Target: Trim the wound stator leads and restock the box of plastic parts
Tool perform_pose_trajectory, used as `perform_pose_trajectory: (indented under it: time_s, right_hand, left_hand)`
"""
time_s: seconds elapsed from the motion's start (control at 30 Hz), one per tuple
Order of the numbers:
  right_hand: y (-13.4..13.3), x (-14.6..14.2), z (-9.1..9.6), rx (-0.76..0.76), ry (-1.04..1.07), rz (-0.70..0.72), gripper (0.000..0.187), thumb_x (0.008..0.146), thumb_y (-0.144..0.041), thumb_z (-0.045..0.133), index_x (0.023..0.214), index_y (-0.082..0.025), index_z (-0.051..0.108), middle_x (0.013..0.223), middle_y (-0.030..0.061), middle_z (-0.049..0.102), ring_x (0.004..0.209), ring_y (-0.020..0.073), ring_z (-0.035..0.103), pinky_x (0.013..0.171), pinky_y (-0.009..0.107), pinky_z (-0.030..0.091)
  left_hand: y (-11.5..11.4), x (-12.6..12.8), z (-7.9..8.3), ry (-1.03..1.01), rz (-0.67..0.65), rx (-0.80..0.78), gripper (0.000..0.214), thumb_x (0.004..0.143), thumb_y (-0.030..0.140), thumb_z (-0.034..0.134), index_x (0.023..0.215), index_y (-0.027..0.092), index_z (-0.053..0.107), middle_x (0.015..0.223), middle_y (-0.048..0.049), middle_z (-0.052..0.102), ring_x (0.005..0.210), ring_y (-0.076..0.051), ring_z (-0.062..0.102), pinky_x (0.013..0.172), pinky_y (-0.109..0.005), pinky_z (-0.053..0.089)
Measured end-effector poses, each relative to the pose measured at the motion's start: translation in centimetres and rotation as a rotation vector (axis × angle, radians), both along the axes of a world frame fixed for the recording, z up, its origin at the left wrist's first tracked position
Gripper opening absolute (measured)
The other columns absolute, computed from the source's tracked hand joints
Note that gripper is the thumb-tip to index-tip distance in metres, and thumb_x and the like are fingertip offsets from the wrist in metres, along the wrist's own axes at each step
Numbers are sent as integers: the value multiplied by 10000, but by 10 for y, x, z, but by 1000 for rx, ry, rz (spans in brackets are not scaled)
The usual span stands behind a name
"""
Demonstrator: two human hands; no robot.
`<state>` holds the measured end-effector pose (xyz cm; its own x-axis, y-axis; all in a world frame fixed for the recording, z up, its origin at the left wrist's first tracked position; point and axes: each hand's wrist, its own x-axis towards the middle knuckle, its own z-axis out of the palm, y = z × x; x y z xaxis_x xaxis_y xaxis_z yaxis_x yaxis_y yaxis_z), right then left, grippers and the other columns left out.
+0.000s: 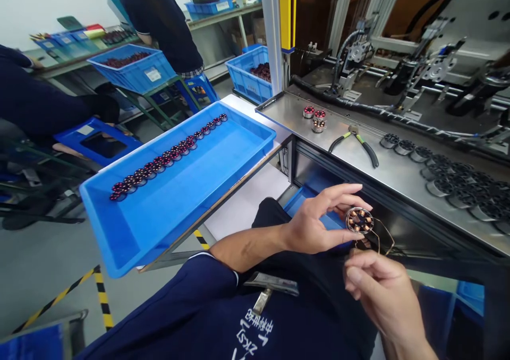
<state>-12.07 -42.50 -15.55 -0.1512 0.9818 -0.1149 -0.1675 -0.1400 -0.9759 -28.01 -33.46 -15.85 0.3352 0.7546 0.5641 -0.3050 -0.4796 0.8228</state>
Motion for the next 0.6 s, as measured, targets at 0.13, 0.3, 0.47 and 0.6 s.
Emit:
perform_pose_trajectory:
  time_s: [0.13, 0.3, 0.47, 0.6]
  right_hand:
    - [5, 16, 3, 18, 20, 89, 201, 797, -393, 847, 800, -205, 776, 576, 32, 659, 465, 141, 594, 450, 232, 525]
    - [23, 26, 23, 43, 89, -30, 390, 804, -578, 788, 818, -189, 767, 681, 70, 683, 552, 153, 617, 512, 245, 545]
    - [25, 15, 36, -81, 60, -74, 325, 792, -421, 839, 635, -176, 694, 502, 24, 585, 448, 104, 533, 447, 186, 466]
    - [19, 11, 27, -17, 31, -63, 395, 779, -451, 842, 561, -179, 657, 415, 14, 533, 363, 93, 462, 355, 169, 370]
  left_hand:
    - [0, -3, 2, -38, -151, -163, 773, 853, 193, 764, 1501, 252, 348, 1314, -158, 686, 1084, -192, 717, 920, -288, 591]
    - [-6, -5, 6, -3, -337, -222, 712, 928, 166, 645, 1536, 294, 298, 1436, -182, 595, 1157, -197, 680, 983, -338, 558]
    - [-9, 4, 2, -30, -279, -270, 853, 785, 174, 813, 1502, 309, 371, 1270, -91, 608, 934, -116, 672, 857, -259, 552]
    - [-8, 7, 1, -145, -325, -380, 860, 704, 128, 865, 1437, 309, 451, 1144, -38, 616, 933, -117, 668, 857, -258, 550]
